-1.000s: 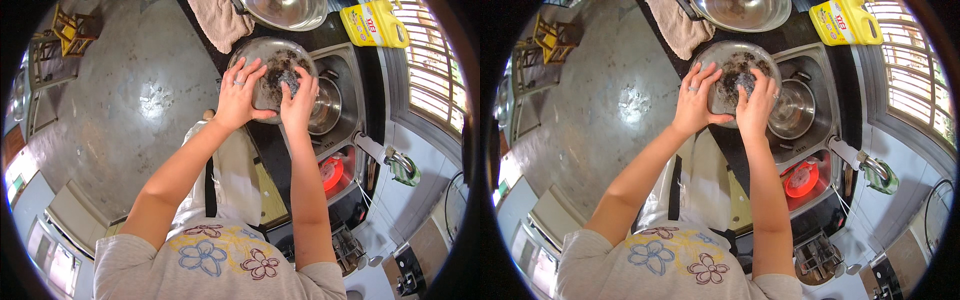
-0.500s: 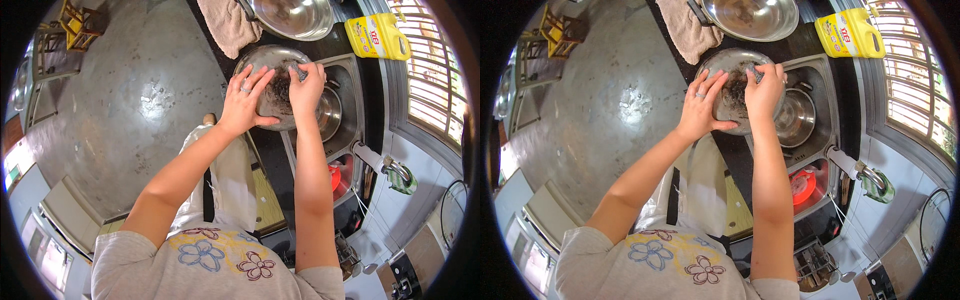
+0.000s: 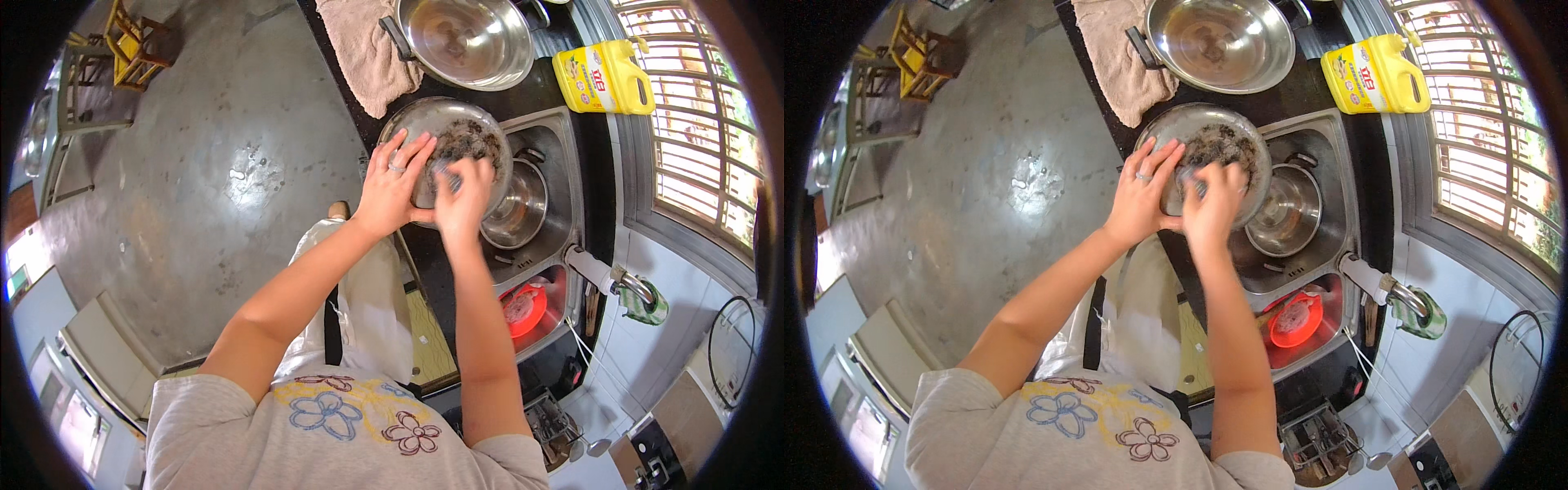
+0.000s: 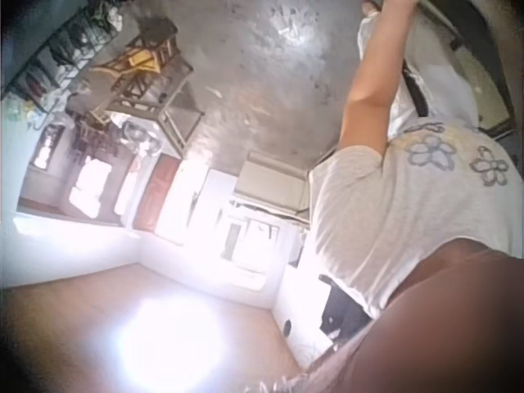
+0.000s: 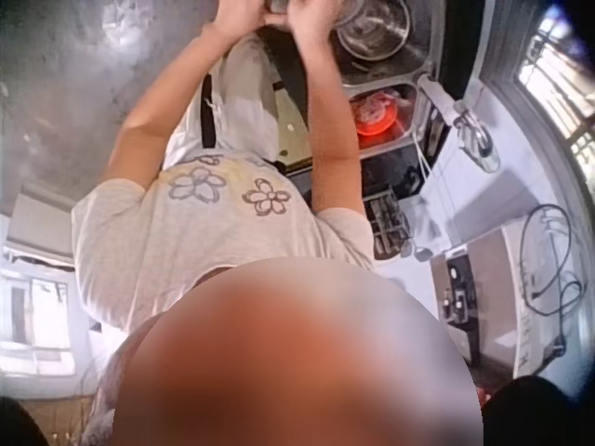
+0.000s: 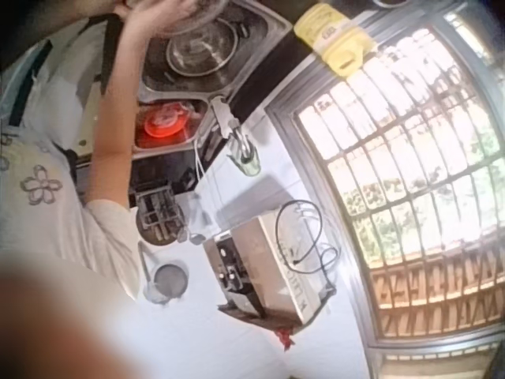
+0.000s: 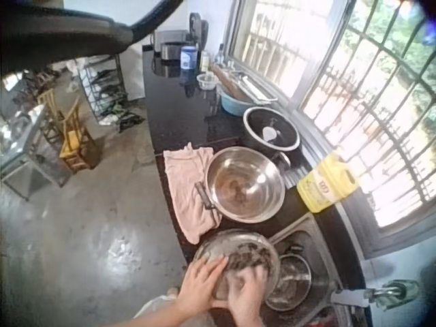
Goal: The person scrubs a metal pot with a steel wool pad under running water in a kitchen sink. They rotate the pot to clean the interior and exterior surfaces thoroughly, rinsing the pad and pot periodically.
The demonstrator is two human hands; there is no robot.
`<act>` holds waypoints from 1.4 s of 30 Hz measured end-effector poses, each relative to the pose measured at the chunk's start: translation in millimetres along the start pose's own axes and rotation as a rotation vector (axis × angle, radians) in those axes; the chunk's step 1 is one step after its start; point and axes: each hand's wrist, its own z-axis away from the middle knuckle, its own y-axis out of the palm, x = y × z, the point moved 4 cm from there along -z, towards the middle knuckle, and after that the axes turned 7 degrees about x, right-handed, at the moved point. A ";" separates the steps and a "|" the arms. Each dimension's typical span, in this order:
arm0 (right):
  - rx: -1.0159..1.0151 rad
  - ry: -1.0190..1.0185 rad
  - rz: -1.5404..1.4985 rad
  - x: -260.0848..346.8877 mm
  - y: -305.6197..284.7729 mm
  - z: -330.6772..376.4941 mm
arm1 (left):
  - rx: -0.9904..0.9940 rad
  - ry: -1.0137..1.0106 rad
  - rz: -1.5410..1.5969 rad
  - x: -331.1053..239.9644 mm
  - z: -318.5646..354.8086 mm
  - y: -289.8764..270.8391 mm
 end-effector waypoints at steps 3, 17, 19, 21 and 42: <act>-0.187 0.107 0.103 -27.0 -20.0 -52.5 | 0.002 -0.002 0.010 -5.2 0.8 1.5; -0.167 -0.040 0.148 -3.9 -10.9 41.4 | 0.020 -0.002 -0.039 2.6 1.8 4.4; -0.196 0.038 0.058 -17.6 -17.7 31.5 | -0.001 -0.015 -0.040 1.5 0.3 4.3; -0.281 0.195 0.078 -42.0 -43.6 -10.5 | 0.003 -0.008 -0.038 -4.5 -0.3 4.4; -0.109 0.044 0.100 -45.7 -48.5 14.5 | 0.174 -0.070 -0.169 -37.8 8.1 11.3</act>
